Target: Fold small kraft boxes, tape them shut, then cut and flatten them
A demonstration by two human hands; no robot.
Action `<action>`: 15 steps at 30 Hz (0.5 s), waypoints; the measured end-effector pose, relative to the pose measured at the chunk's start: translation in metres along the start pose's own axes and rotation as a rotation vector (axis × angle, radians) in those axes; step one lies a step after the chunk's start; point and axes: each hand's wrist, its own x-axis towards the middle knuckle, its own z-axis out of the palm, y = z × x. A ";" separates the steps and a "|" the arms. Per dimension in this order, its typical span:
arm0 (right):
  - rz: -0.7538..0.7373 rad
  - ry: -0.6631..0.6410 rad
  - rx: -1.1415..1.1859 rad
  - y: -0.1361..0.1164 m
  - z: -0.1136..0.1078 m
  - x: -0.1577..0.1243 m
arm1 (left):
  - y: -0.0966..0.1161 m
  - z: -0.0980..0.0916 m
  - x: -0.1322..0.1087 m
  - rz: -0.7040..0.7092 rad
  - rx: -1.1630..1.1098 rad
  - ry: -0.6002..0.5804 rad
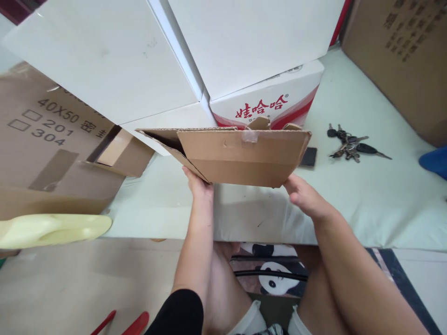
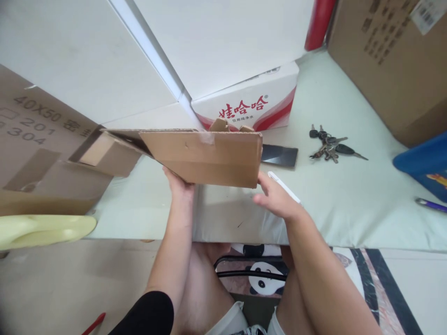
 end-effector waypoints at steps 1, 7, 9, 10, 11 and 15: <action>0.021 0.032 -0.030 -0.001 0.003 0.000 | -0.003 -0.001 0.000 0.015 -0.007 0.040; 0.124 0.270 0.015 -0.007 0.012 0.002 | -0.020 -0.016 0.015 0.216 0.115 -0.026; 0.160 0.307 0.098 -0.008 0.005 0.000 | -0.018 -0.023 0.022 0.249 0.150 -0.028; 0.187 0.334 0.134 -0.009 0.000 -0.002 | -0.016 -0.026 0.025 0.242 0.153 -0.051; 0.212 0.366 0.164 -0.009 -0.005 -0.003 | -0.012 -0.029 0.026 0.226 0.151 -0.083; 0.258 0.446 0.183 -0.010 -0.016 -0.004 | -0.001 -0.032 0.027 0.199 0.128 -0.162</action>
